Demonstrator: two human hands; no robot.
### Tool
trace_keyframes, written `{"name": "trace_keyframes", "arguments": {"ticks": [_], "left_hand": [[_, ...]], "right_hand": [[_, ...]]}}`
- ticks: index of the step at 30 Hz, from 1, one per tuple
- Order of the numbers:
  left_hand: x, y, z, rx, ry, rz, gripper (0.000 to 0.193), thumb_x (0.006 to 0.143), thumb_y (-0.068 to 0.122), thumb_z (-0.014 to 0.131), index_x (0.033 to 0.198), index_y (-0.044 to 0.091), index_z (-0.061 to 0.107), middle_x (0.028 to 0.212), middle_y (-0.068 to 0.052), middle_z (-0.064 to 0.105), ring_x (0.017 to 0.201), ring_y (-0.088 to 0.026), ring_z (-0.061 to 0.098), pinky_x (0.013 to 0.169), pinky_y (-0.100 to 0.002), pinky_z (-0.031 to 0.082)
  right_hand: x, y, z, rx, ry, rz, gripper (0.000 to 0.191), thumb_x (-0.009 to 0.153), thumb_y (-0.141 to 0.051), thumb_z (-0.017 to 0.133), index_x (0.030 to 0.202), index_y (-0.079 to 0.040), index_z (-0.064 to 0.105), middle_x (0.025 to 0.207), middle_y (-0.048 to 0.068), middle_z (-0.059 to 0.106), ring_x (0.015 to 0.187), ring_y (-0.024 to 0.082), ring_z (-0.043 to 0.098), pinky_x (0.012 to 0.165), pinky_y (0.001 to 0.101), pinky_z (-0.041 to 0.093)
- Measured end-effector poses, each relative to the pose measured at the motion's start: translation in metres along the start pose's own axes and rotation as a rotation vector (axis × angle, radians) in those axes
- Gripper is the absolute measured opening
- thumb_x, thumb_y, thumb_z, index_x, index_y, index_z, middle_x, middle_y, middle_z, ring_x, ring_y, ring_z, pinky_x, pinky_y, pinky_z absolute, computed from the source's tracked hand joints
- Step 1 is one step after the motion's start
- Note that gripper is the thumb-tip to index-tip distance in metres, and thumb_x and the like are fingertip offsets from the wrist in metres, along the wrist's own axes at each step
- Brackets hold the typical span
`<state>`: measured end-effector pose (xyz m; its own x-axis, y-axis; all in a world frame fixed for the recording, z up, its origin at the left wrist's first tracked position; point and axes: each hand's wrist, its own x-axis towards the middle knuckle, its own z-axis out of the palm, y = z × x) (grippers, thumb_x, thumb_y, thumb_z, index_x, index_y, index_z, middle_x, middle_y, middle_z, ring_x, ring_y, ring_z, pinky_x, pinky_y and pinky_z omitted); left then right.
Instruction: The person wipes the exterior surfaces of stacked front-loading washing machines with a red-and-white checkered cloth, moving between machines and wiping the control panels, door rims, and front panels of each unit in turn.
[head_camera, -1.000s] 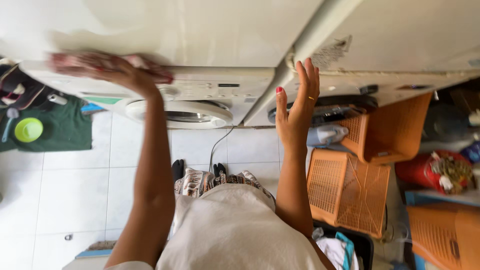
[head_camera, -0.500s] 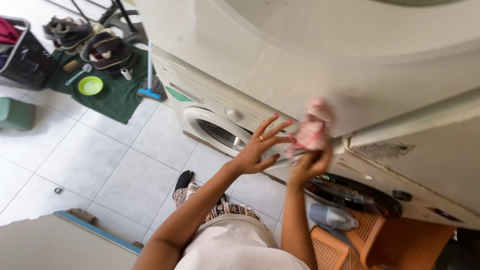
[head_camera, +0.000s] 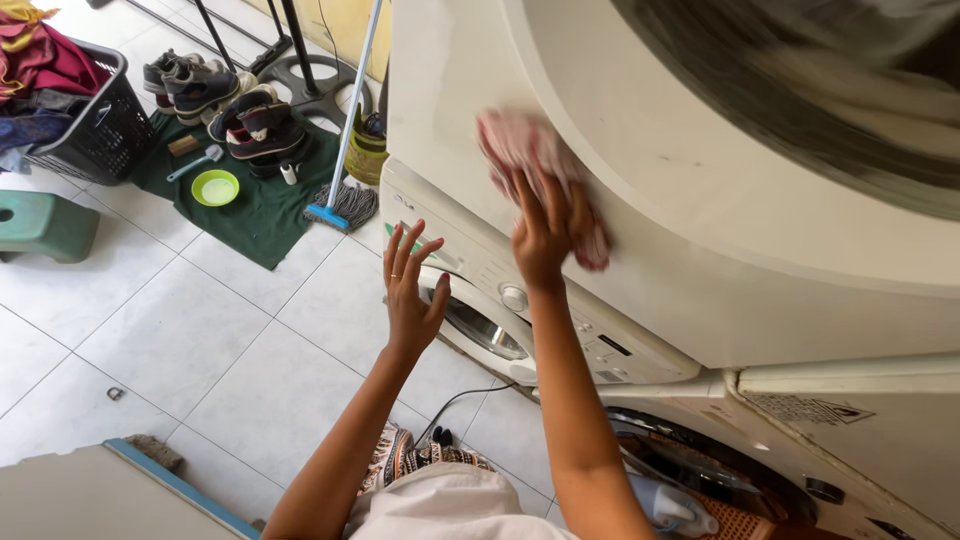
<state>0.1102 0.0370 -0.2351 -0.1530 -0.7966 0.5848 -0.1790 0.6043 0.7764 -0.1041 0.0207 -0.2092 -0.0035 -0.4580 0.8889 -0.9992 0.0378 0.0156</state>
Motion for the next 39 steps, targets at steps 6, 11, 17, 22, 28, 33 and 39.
{"name": "trace_keyframes", "arguments": {"ticks": [6,11,17,22,28,33,39], "left_hand": [[0.048,-0.037,-0.023,-0.006,0.038,0.038,0.036,0.099,0.004,0.052,0.132,0.009,0.063,0.161,-0.014,0.044,0.158,-0.040,0.026,0.129,-0.055,0.020],[0.079,-0.074,-0.058,-0.025,0.058,0.101,0.032,0.105,0.001,0.045,0.124,0.010,0.069,0.159,-0.012,0.047,0.158,-0.038,0.025,0.129,-0.054,0.021],[0.119,-0.093,-0.076,-0.064,0.032,0.134,0.028,0.101,0.000,0.050,0.118,0.010,0.069,0.155,-0.011,0.051,0.158,-0.039,0.024,0.129,-0.057,0.021],[0.163,-0.073,-0.070,-0.047,-0.038,0.295,0.032,0.095,-0.002,0.052,0.118,0.011,0.070,0.153,-0.009,0.051,0.157,-0.037,0.026,0.129,-0.061,0.014],[0.204,-0.032,-0.054,-0.095,-0.141,0.456,0.040,0.095,-0.001,0.052,0.131,0.010,0.066,0.158,-0.009,0.048,0.158,-0.040,0.026,0.130,-0.064,0.009],[0.222,-0.009,-0.052,-0.055,-0.176,0.623,0.043,0.094,0.003,0.056,0.135,0.012,0.065,0.159,-0.005,0.046,0.156,-0.039,0.026,0.128,-0.065,0.009],[0.253,0.008,-0.040,0.003,-0.202,0.788,0.046,0.095,0.008,0.062,0.141,0.013,0.064,0.163,-0.003,0.040,0.157,-0.037,0.019,0.125,-0.069,0.004]], "right_hand": [[0.059,-0.065,0.069,-0.025,-0.274,-0.204,0.046,0.100,-0.009,0.056,0.142,-0.023,0.068,0.152,-0.007,0.055,0.139,0.025,0.047,0.108,0.0440,0.036],[-0.025,-0.066,0.057,-0.081,-0.229,-0.088,0.050,0.100,-0.002,0.060,0.143,-0.027,0.066,0.146,-0.008,0.057,0.127,0.025,0.050,0.108,0.0441,0.038],[-0.018,0.014,-0.023,0.237,0.833,0.658,0.074,0.103,0.005,0.044,0.167,-0.008,0.009,0.171,0.020,0.017,0.153,0.034,0.040,0.130,0.0508,0.039],[0.071,0.012,-0.061,0.436,1.062,0.612,0.057,0.109,-0.002,0.051,0.160,-0.010,0.025,0.163,0.025,0.037,0.138,0.038,0.055,0.112,0.0497,0.053],[0.155,-0.100,0.014,-0.237,0.169,0.200,0.054,0.096,-0.010,0.058,0.149,-0.013,0.051,0.158,0.014,0.047,0.147,0.038,0.038,0.124,0.0524,0.025],[0.171,-0.061,-0.054,-0.327,0.245,0.273,0.056,0.092,-0.006,0.055,0.147,-0.015,0.056,0.162,0.008,0.047,0.149,0.038,0.039,0.125,0.0523,0.025],[0.217,0.057,-0.186,-0.915,0.434,0.649,0.064,0.087,0.002,0.067,0.148,-0.013,0.056,0.168,0.006,0.029,0.140,0.042,0.034,0.112,0.0550,0.033]]}}
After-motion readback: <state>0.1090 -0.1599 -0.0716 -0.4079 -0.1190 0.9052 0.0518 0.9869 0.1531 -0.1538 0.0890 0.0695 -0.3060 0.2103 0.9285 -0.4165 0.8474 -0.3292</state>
